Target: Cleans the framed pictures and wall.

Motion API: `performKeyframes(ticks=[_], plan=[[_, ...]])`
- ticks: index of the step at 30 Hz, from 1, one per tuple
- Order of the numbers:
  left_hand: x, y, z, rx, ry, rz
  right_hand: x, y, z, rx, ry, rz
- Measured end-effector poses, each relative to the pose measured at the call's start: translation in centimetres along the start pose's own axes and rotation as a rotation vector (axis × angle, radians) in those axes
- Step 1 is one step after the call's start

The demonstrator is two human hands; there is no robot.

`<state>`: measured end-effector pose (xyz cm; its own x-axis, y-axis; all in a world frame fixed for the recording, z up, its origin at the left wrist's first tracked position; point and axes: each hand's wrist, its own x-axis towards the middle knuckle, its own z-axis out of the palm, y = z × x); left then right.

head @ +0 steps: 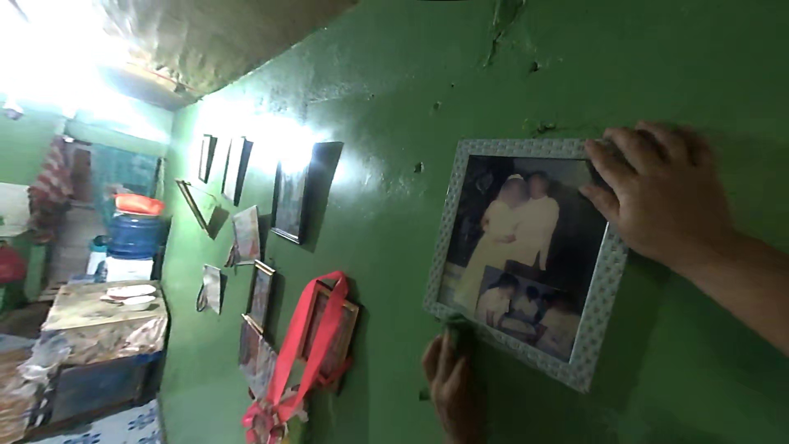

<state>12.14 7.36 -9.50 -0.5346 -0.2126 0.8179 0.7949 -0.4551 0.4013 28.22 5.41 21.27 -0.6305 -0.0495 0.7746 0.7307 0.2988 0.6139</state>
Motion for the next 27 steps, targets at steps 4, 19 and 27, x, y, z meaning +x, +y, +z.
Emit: performKeyframes(ticks=[4, 19, 27], plan=[[-4.2, 5.9, -0.9, -0.257, -0.225, 0.126, 0.0, 0.0, -0.1, 0.019, -0.016, 0.001], [3.3, -2.7, 0.2, 0.181, -0.059, -0.005, -0.2, 0.9, 1.0, 0.048, 0.067, -0.049], [9.8, -2.6, 0.9, 0.114, -0.152, -0.006, -0.2, 0.4, 0.4, 0.039, 0.051, -0.031]])
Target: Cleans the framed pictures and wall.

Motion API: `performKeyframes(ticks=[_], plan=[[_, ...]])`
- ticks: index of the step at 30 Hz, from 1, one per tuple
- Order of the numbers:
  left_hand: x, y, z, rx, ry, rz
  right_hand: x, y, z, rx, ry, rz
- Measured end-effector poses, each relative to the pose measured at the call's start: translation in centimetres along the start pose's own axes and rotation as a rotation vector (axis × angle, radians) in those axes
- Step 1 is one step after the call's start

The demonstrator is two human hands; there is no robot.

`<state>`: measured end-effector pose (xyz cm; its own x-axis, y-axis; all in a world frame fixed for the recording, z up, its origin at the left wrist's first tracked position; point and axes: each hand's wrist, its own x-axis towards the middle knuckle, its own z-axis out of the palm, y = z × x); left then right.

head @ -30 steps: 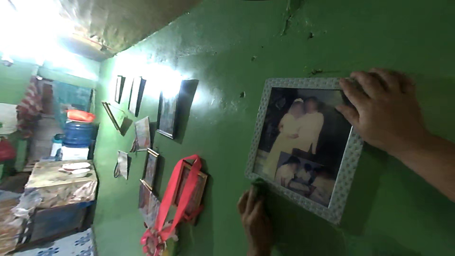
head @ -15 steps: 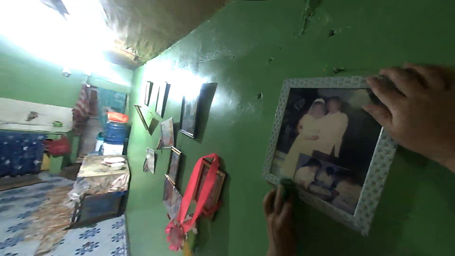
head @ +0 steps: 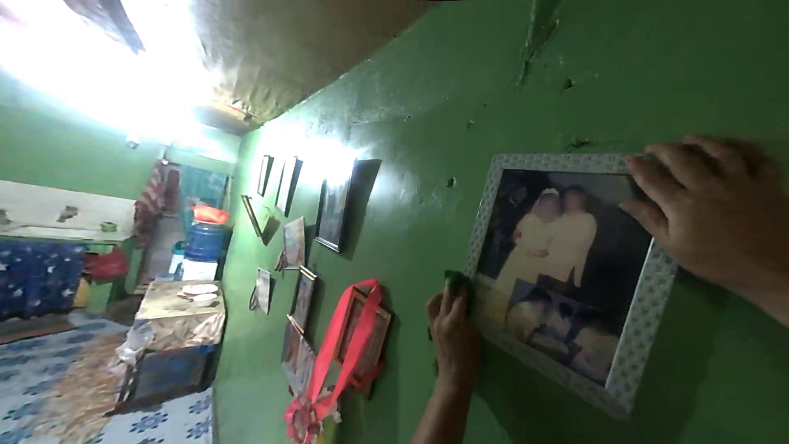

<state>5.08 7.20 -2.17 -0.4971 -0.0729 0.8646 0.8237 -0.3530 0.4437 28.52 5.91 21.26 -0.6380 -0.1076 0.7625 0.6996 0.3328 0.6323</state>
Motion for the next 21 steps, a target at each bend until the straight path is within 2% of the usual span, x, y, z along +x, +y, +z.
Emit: performKeyframes(ticks=[3, 6, 11, 14, 21], plan=[[4.5, 1.4, 0.1, -0.029, -0.108, 0.048, -0.1, -0.2, -0.2, -0.002, -0.013, 0.017], [4.6, 1.3, 0.0, -0.01, -0.149, 0.042, -0.2, -0.2, -0.3, -0.009, -0.015, 0.023], [-4.0, -2.1, -1.5, 0.074, -0.075, 0.067, -0.1, -0.3, -0.3, 0.003, -0.017, 0.037], [-8.3, -1.8, -2.4, 0.06, -0.081, 0.091, -0.1, -0.4, -0.2, -0.008, -0.023, 0.05], [-14.4, 8.0, -1.6, -0.105, -0.11, 0.194, 0.0, -0.6, -0.3, -0.004, -0.046, 0.058]])
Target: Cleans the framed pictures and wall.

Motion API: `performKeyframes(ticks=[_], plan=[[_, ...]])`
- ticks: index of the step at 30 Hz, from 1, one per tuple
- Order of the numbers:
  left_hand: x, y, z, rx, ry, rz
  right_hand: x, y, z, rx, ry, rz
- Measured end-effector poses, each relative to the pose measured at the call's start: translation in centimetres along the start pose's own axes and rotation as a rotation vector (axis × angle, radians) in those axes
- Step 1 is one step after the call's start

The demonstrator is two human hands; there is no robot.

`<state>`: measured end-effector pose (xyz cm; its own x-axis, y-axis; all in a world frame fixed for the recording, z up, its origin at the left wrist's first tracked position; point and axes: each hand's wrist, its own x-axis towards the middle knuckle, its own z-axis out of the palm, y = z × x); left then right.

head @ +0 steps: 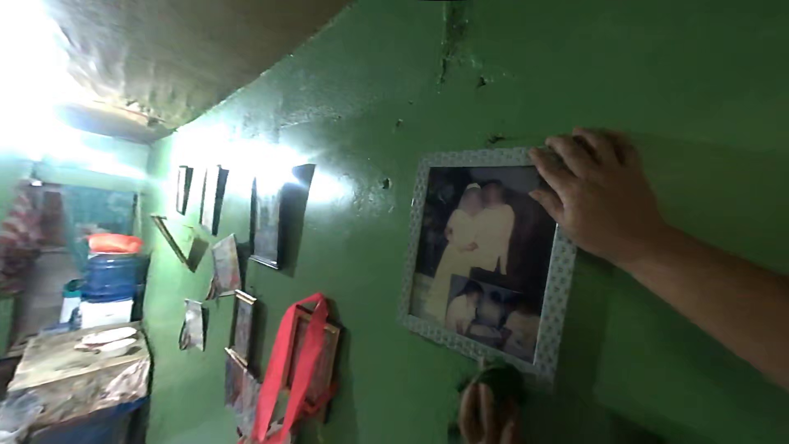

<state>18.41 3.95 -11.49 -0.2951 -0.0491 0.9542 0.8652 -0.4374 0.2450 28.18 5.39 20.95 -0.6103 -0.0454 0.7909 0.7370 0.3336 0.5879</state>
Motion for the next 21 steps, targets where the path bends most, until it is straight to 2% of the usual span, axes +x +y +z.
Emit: performKeyframes(ticks=[4, 8, 11, 17, 19, 21], plan=[[0.4, 3.8, 2.1, 0.067, -0.029, 0.037, 0.1, -0.2, 0.0, -0.002, -0.012, 0.021], [5.2, 5.4, 2.7, 0.156, -0.084, 0.127, 0.1, -0.2, 0.0, -0.021, -0.013, 0.031], [7.4, 5.6, 3.8, 0.207, -0.034, 0.199, 0.1, -0.2, -0.1, -0.028, -0.025, 0.03], [1.1, 2.5, 0.5, 0.158, -0.172, 0.216, 0.3, -0.3, 0.1, -0.007, -0.017, 0.035], [1.0, 2.2, 0.2, 0.166, -0.196, 0.246, 0.3, -0.3, 0.1, -0.009, -0.02, 0.037], [3.1, 2.9, 0.6, 0.16, -0.181, 0.248, 0.4, -0.4, 0.2, 0.002, -0.025, 0.041]])
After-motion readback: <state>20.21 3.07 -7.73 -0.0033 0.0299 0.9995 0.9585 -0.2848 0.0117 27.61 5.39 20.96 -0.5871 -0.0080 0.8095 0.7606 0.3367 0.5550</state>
